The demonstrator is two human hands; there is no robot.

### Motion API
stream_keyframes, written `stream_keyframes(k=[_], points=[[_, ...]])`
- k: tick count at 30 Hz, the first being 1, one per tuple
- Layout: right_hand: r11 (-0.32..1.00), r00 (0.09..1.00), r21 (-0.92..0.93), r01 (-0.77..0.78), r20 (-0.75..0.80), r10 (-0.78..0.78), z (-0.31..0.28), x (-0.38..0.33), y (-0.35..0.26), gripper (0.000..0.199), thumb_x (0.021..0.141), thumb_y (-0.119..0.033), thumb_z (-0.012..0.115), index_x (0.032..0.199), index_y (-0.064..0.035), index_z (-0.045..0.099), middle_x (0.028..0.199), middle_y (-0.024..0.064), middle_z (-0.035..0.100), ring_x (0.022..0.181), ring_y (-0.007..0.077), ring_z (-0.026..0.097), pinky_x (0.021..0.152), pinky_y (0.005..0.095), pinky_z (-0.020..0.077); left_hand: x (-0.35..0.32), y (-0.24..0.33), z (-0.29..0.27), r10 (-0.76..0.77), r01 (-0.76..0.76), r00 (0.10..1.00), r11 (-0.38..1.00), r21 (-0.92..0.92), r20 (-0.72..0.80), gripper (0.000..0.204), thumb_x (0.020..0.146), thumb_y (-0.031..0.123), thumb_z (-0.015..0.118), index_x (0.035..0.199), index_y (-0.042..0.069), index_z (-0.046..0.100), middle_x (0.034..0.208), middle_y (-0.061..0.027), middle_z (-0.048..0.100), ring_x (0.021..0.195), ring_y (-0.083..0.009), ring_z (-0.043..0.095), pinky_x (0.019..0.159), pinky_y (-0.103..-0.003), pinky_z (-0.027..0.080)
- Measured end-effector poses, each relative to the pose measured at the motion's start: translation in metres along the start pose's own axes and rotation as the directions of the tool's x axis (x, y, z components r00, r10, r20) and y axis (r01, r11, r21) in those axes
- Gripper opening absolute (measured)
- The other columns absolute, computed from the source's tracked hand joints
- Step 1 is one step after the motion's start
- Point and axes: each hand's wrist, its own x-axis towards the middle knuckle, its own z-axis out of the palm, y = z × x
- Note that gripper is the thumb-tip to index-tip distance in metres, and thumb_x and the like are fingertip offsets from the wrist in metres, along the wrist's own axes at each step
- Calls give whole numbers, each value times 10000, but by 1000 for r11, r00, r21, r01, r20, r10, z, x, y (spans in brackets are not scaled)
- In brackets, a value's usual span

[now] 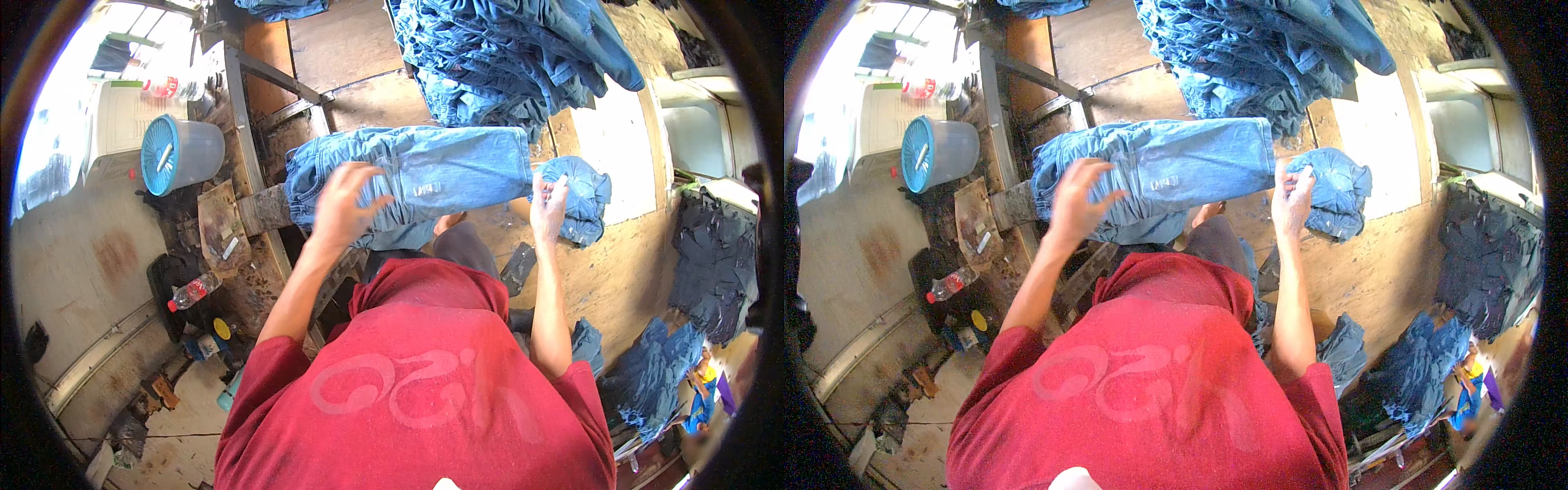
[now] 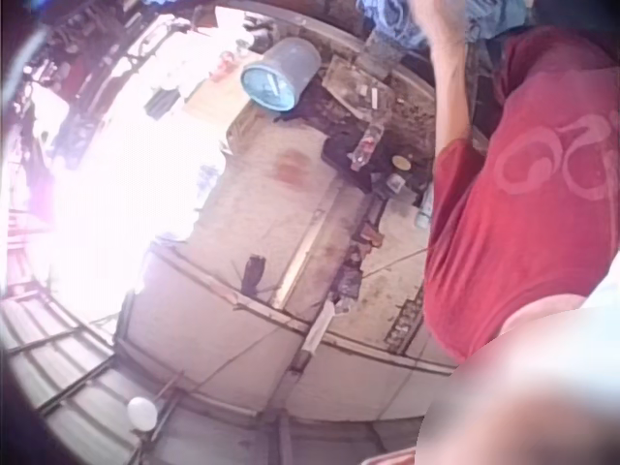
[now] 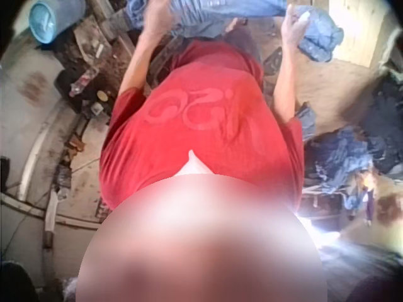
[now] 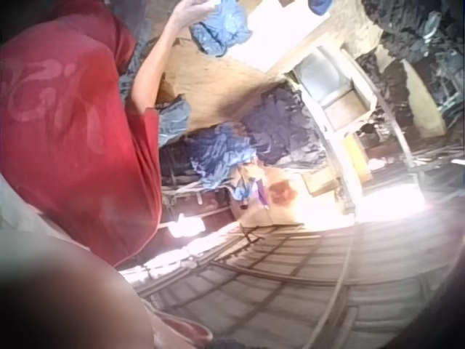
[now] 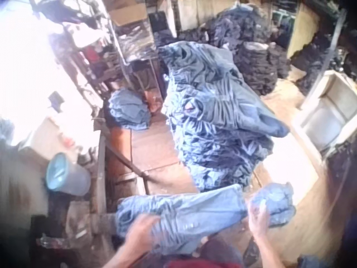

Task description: The person repeatedly scrapes seams on denim jeans using a small metal tool. They pick up a pair of jeans, place them on a cylindrical roller, scrape along the seams, then set the jeans aside and repeat with another pair.

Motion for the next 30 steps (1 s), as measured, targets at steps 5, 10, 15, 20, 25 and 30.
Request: stream_keyframes(k=[5, 10, 15, 20, 25, 30], points=[[998, 1000, -70, -4, 22, 5, 2, -13, 8, 504, 1041, -446, 712, 1177, 8, 542, 922, 77, 626, 762, 194, 621, 713, 377, 537, 44, 27, 44, 174, -129, 926, 980, -152, 335, 173, 868, 138, 821, 1031, 82, 808, 1029, -110, 756, 1019, -273, 732, 919, -384, 584], [994, 989, -1, -113, 94, 112, -5, -13, 17, 474, 1047, -428, 704, 1198, -7, 548, 916, 75, 633, 762, 202, 632, 719, 386, 538, 131, 33, -64, -155, -47, 908, 886, -461, -390, 110, 963, 49, 765, 1068, 48, 797, 973, -42, 804, 846, -109, 726, 744, -259, 573], [993, 990, 38, -116, 87, 112, -7, -17, 21, 477, 1047, -416, 709, 1202, 4, 544, 938, 75, 663, 783, 186, 623, 747, 370, 544, 101, 25, -48, 145, -147, 983, 989, -13, -109, 386, 851, 146, 877, 1223, 104, 788, 1066, -76, 768, 938, -230, 719, 851, -362, 604], [996, 995, 46, -75, 72, 72, -16, -17, 23, 459, 1057, -403, 699, 1171, 12, 542, 922, 75, 654, 762, 182, 603, 723, 370, 528, 75, 16, -5, -117, 108, 975, 992, 60, 191, 289, 875, 191, 864, 1134, 76, 808, 990, -104, 793, 914, -264, 766, 843, -404, 602], [992, 993, 111, -63, 107, 51, -17, -1, 33, 439, 1062, -387, 701, 1128, 13, 533, 909, 60, 587, 778, 154, 537, 711, 337, 469, 144, 29, -153, -19, -60, 696, 995, -84, -718, 166, 1016, 217, 719, 1058, 102, 832, 979, -64, 822, 788, -150, 737, 740, -305, 564], [966, 984, 244, -86, 174, 43, -8, 14, 37, 403, 1076, -372, 689, 1119, -3, 535, 887, 9, 538, 767, 127, 483, 703, 321, 447, 109, 28, -137, 255, -133, 598, 966, 220, -760, 160, 918, 221, 859, 968, 76, 813, 915, -67, 800, 780, -156, 731, 666, -303, 562]])
